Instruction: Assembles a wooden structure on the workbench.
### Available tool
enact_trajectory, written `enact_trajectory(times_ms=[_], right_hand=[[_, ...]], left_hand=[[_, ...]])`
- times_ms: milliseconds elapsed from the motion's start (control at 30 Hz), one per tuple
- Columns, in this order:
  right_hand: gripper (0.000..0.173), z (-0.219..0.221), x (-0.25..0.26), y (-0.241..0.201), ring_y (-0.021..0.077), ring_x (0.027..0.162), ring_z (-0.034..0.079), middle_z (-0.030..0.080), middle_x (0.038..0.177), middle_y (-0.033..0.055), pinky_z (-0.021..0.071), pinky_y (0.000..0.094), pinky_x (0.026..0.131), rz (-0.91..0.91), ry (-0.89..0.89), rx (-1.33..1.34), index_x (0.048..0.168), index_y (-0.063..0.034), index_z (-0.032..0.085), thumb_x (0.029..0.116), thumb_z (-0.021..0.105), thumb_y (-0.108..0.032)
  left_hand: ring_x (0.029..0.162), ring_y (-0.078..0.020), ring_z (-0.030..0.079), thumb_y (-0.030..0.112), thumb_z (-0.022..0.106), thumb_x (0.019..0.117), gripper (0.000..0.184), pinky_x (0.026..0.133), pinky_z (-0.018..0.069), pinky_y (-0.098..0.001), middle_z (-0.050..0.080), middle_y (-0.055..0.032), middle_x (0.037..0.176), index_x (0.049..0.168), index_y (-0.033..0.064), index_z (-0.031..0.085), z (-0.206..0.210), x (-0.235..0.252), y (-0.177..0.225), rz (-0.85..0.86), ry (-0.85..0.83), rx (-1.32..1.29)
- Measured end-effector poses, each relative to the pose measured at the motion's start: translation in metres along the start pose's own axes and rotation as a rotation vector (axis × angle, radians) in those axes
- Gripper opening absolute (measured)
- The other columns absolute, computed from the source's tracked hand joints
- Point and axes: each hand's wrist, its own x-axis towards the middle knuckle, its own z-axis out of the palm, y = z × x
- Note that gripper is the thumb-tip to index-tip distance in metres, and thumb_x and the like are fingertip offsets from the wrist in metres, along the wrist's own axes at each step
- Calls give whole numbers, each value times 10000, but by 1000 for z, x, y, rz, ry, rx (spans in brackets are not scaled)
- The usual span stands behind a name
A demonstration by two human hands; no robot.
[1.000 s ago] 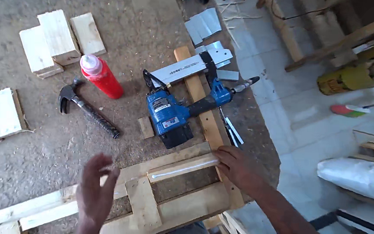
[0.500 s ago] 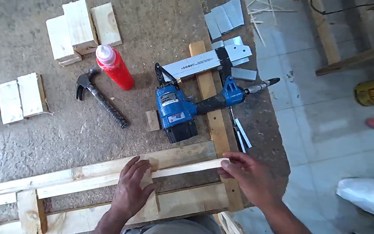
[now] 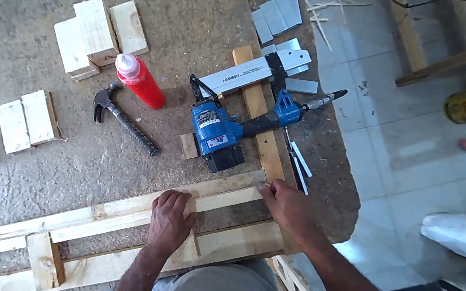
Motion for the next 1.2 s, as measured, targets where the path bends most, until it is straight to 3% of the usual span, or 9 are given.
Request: enact_trajectory(times_ms=[200, 567, 700, 833, 933, 1000, 1067, 1133, 1200], right_hand=[[582, 4, -6, -3, 369, 738, 711, 672, 757, 150, 571, 560, 653, -41, 19, -95, 1095, -48, 617, 973, 581, -616], [434, 0, -7, 3, 237, 838, 714, 718, 897, 73, 585, 496, 791, 96, -77, 210, 1108, -99, 668, 944, 709, -499], [447, -7, -4, 6, 337, 929, 699, 707, 1000, 162, 560, 593, 849, 45, -127, 141, 1176, -53, 667, 966, 697, -447], [558, -8, -14, -2, 450, 949, 690, 699, 1013, 250, 536, 673, 823, -27, -25, -30, 1258, -8, 629, 980, 654, -492], [612, -8, -45, -35, 480, 973, 672, 675, 1071, 283, 529, 679, 832, -211, 178, -22, 1338, 37, 584, 993, 631, -467], [551, 3, -69, -76, 454, 1040, 681, 681, 1127, 282, 551, 633, 889, -465, 170, 46, 1288, 46, 636, 995, 634, -420], [497, 28, -85, -128, 405, 1151, 665, 693, 1199, 235, 540, 578, 977, -650, 28, 46, 1252, -9, 686, 1006, 613, -435], [487, 59, -88, -178, 381, 1299, 577, 646, 1333, 196, 448, 561, 1100, -726, -179, -46, 1329, -57, 652, 1008, 610, -421], [480, 94, -83, -210, 387, 1392, 482, 575, 1425, 191, 346, 587, 1175, -762, -226, -191, 1373, -70, 608, 985, 656, -348]], left_hand=[[1150, -265, 666, 386, 814, 811, 357, 1014, 498, -518, 759, -13, 1044, 1075, 154, 756, 3, -3, -3, 8, 87, 6], [1109, -362, 666, 312, 837, 767, 366, 996, 481, -607, 747, -83, 1025, 1068, 121, 753, -4, 0, 8, -32, 56, 16], [1272, -328, 588, 423, 740, 871, 432, 1140, 381, -567, 729, -84, 1179, 1210, 156, 732, -13, 4, 21, -174, -172, 39], [1343, -272, 550, 387, 684, 924, 425, 1192, 331, -531, 726, -38, 1222, 1304, 195, 689, -14, 2, 18, -146, -203, 20], [1444, -219, 462, 415, 708, 937, 502, 1232, 309, -491, 676, 9, 1352, 1397, 231, 629, -37, -15, -6, -149, -161, -109], [1428, -223, 484, 401, 705, 949, 466, 1210, 360, -482, 662, -11, 1378, 1361, 186, 665, -58, -37, -37, -210, -48, -162], [1400, -250, 514, 340, 683, 974, 400, 1183, 401, -498, 654, -54, 1380, 1316, 134, 684, -79, -61, -81, -302, 34, -153], [1368, -292, 542, 257, 662, 991, 351, 1142, 444, -524, 640, -115, 1380, 1304, 99, 679, -99, -84, -132, -415, 102, -136], [1351, -316, 552, 178, 632, 998, 323, 1125, 453, -548, 636, -143, 1373, 1304, 81, 670, -118, -107, -183, -495, 137, -119]])
